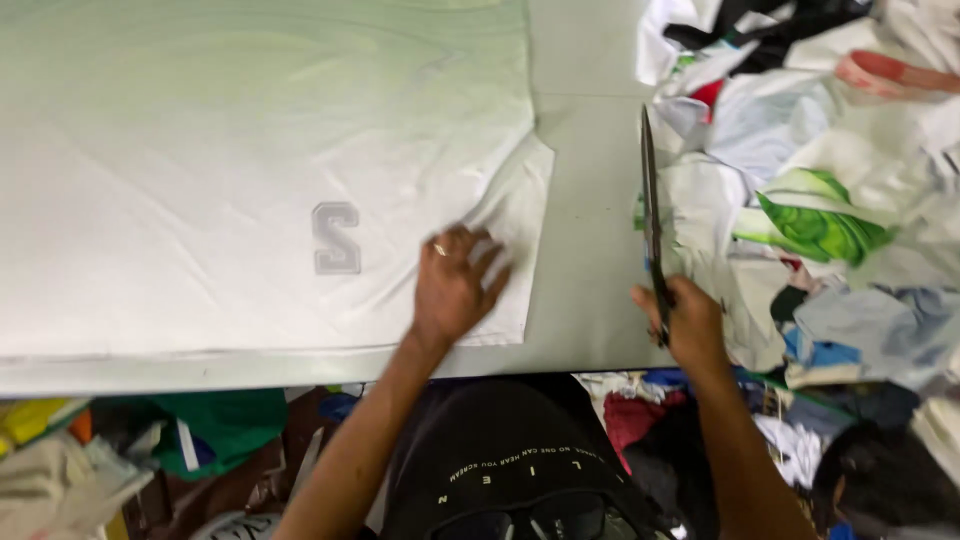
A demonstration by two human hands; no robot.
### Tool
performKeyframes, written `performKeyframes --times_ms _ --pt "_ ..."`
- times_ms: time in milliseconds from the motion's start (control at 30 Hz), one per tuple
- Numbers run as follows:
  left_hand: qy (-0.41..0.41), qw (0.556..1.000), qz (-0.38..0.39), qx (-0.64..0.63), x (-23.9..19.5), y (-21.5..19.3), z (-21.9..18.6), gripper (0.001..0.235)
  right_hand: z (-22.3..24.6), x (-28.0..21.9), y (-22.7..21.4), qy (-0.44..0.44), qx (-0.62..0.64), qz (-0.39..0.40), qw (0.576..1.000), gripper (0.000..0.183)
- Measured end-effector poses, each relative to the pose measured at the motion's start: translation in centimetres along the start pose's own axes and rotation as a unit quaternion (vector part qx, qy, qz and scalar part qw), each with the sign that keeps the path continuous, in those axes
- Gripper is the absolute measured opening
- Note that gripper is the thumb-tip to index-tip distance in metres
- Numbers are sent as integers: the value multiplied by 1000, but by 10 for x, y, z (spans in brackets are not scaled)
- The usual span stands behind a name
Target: Cutting out garment pieces from a sheet of fabric using scissors
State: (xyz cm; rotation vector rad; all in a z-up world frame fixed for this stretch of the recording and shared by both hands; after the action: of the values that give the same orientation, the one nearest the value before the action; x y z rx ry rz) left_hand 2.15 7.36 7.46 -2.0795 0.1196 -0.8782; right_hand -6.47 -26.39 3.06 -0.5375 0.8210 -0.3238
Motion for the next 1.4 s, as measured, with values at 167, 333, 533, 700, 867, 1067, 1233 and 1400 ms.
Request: performKeyframes --times_ms 167,333,533,700,867,1067,1233,1400 --pt "-25 995 92 18 -54 -4 -81 35 -23 -23 -6 -58 -13 215 975 27" --pt "-29 997 68 -8 -83 -17 -115 31 -61 -33 -36 15 -176 286 942 45" --pt "-106 992 -67 9 -115 -50 -135 16 -36 -53 -41 -82 -309 394 861 69" --pt "-152 979 -133 36 -129 -52 -136 13 -45 -29 -15 -72 -370 442 814 68" --pt "-129 977 -129 108 -118 -38 -140 22 -13 -32 13 -35 -414 438 797 78" --pt "-128 964 -159 171 -115 -40 -142 18 -13 -11 24 -86 -429 465 770 66" --pt "-129 962 -158 180 -117 -37 -144 7 -13 -9 34 -85 -446 465 760 56" --pt "-122 964 -154 179 -119 -33 -145 12 -2 -21 48 -138 -453 470 745 65"
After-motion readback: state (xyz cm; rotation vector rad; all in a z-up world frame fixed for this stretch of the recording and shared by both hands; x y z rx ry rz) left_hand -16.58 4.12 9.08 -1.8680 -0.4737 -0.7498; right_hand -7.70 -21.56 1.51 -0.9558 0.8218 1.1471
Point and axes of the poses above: each hand's wrist, its own x-axis towards the middle knuckle, its own y-axis out of the palm, z = x × y, the point moved 10 cm from there along x, towards the middle knuckle, and after that the axes turned 11 degrees about y, right-handed, at the moved point
